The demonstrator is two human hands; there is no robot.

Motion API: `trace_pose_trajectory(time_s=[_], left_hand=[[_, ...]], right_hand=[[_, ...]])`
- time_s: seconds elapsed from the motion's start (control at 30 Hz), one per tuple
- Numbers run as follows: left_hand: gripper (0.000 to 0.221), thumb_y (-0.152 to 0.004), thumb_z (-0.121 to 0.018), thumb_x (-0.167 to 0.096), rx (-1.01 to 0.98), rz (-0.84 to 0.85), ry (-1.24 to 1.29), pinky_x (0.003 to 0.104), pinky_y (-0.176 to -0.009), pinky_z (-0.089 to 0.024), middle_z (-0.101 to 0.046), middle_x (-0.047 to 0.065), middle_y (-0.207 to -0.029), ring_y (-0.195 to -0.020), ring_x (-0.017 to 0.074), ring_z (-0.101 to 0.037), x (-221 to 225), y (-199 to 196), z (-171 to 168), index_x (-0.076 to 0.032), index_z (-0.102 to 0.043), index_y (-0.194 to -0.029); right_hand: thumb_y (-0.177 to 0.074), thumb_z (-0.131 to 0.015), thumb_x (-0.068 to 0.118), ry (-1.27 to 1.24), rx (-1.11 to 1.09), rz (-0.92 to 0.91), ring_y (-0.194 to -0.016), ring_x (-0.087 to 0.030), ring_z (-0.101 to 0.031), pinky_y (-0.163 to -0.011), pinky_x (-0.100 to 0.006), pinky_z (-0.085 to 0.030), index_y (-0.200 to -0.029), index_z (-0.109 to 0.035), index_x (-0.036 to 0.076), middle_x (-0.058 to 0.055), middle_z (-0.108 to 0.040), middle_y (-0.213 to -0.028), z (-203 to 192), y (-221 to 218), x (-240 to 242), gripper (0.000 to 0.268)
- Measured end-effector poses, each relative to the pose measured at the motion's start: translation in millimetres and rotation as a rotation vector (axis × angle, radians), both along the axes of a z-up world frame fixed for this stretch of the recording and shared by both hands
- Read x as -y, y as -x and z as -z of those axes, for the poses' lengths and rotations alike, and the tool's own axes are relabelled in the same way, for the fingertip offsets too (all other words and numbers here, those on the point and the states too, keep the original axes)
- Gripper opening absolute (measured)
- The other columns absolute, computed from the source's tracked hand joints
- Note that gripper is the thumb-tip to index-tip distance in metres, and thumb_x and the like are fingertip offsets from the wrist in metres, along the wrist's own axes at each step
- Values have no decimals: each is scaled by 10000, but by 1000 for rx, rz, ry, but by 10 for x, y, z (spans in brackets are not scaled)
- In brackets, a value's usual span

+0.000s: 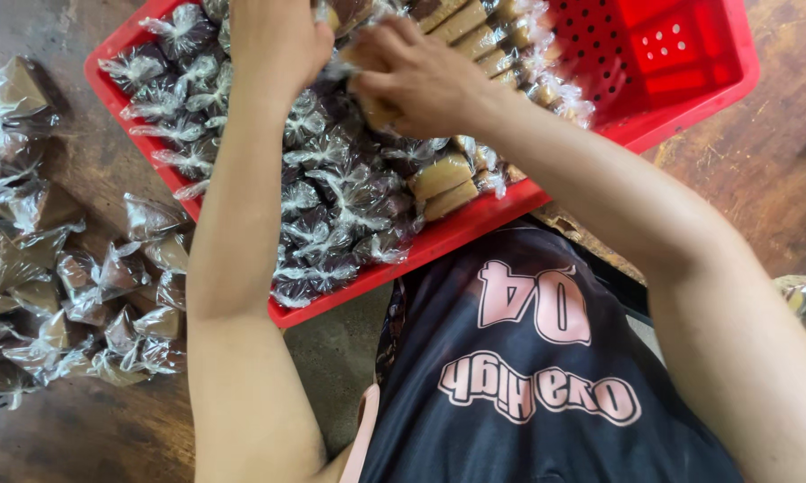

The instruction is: The person organizes and arranges individually wrapped pastries in a plastic crate and sorts packaged snacks on a wooden table by hand.

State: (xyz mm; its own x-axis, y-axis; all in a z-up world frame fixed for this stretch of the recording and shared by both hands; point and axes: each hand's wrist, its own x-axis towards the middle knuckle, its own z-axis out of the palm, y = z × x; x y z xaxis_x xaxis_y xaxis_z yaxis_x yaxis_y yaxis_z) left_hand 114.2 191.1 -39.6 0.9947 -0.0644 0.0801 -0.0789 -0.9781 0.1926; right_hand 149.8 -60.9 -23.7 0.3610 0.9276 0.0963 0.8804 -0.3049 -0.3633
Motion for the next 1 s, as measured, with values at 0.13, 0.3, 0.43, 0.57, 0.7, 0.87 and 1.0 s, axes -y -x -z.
trace_pose_trajectory(time_s=[0.13, 0.3, 0.43, 0.57, 0.7, 0.87, 1.0], left_hand=[[455, -860, -740, -62, 61, 8, 66, 525, -1006, -453, -602, 203, -1321, -1235, 428, -546, 218, 363, -378, -34, -629, -1300], [701, -759, -922, -321, -45, 85, 55, 554, -1000, -406, -505, 139, -1433, -1231, 371, -506, 698, 521, -414, -160, -625, -1374], [748, -726, -918, -273, -92, 190, 1, 556, -997, -404, -482, 129, -1479, -1279, 365, -464, 1014, 440, -154, -203, -635, -1415], [700, -781, -920, -285, -212, 104, -149, 603, -1003, -391, -461, 93, -1500, -1358, 377, -424, 987, 321, -99, -248, -664, -1432], [754, -763, -939, -284, -220, 69, 20, 644, -954, -341, -443, 212, -1488, -1313, 462, -378, 1167, 290, -381, -104, -634, -1429], [625, -891, -836, -138, -67, 24, 308, 427, -1241, -428, -479, 104, -1594, -1444, 317, -454, 1844, 515, -840, -93, -561, -1450], [558, -956, -905, -107, 13, 62, 377, 409, -1223, -459, -519, 95, -1546, -1441, 310, -516, 2510, 624, -964, -90, -618, -1434]], right_hand=[[-822, -843, 252, -277, -91, 2, -1365, -439, -441, -1080, -508, -482, -1383, -613, 146, -204, -438, -1494, 104, 57, 47, 615], [-937, -805, 179, -252, -223, 129, -1254, -341, -598, -1022, -450, -522, -1263, -686, 78, -135, -591, -1375, -105, 6, 806, 362], [-1003, -779, 109, -329, -290, 228, -1103, -304, -684, -918, -400, -564, -1180, -689, 52, -92, -666, -1235, -392, 15, 1502, 206], [-1063, -771, 52, -459, -255, 447, -1113, -264, -687, -924, -339, -578, -1175, -668, 49, -93, -650, -1270, -352, 176, 2459, 152], [-1000, -793, 72, -418, -155, 876, -1202, -305, -621, -1014, -386, -530, -1183, -691, 49, -170, -608, -1343, 306, 360, 3877, 211], [-883, -818, 279, -140, 118, 1323, -1363, -395, -523, -1193, -503, -405, -1447, -564, 56, -194, -582, -1428, 1541, 317, 6365, 657], [-873, -829, 357, -88, 207, 1576, -1351, -481, -401, -1126, -546, -325, -1538, -480, 18, -309, -382, -1510, 1984, 109, 7538, 824]])
